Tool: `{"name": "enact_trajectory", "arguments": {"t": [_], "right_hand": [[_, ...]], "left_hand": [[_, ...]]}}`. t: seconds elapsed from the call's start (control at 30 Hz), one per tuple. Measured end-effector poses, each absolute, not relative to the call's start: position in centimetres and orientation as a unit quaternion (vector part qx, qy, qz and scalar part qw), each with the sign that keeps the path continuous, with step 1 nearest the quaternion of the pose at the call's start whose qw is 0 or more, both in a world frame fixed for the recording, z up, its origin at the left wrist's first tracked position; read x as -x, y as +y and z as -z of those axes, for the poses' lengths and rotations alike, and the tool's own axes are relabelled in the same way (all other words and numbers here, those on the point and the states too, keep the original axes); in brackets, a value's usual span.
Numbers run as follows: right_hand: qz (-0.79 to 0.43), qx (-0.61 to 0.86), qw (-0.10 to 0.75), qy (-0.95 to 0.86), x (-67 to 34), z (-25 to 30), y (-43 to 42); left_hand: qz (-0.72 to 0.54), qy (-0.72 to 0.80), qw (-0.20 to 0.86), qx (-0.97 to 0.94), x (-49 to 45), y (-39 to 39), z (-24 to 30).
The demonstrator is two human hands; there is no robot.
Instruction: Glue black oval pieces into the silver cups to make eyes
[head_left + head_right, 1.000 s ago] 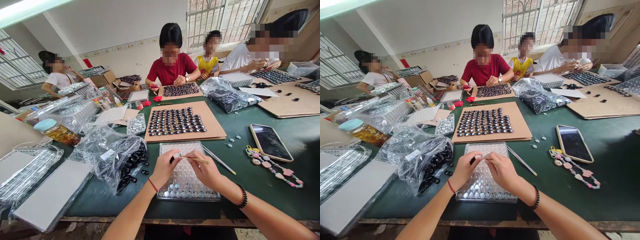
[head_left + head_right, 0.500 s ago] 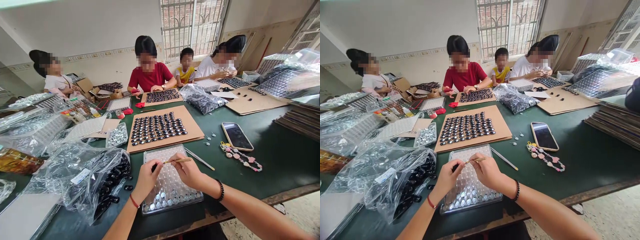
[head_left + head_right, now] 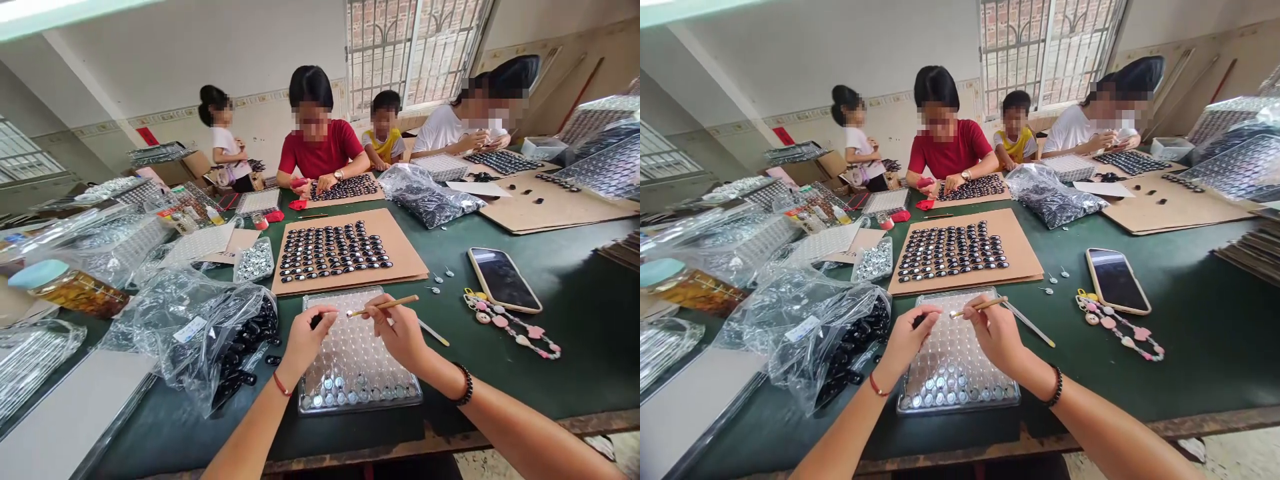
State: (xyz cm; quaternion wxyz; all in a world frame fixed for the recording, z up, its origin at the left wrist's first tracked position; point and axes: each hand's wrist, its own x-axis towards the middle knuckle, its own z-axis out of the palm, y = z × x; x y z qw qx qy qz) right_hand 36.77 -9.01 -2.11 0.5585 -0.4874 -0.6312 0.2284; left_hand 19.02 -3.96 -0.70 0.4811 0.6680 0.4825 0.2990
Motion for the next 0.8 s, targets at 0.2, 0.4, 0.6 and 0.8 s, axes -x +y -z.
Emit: {"name": "enact_trajectory", "arguments": {"t": [0.2, 0.4, 0.6, 0.8], "right_hand": [[-0.336, 0.451, 0.594, -0.575, -36.2, 2.1, -9.2], [-0.356, 0.446, 0.607, -0.554, -36.2, 2.4, -9.3], [-0.354, 0.442, 0.610, -0.554, -36.0, 2.4, -9.5], [-0.320, 0.443, 0.619, -0.564, -36.5, 2.1, -9.3]], "left_hand": [[-0.283, 0.424, 0.520, -0.686, -19.6, -4.9, 0.4], [-0.302, 0.420, 0.470, -0.715, -19.6, -5.4, 0.1], [-0.325, 0.433, 0.395, -0.742, -19.6, -5.5, -0.1], [-0.350, 0.435, 0.339, -0.757, -19.5, -5.3, 0.0]]}}
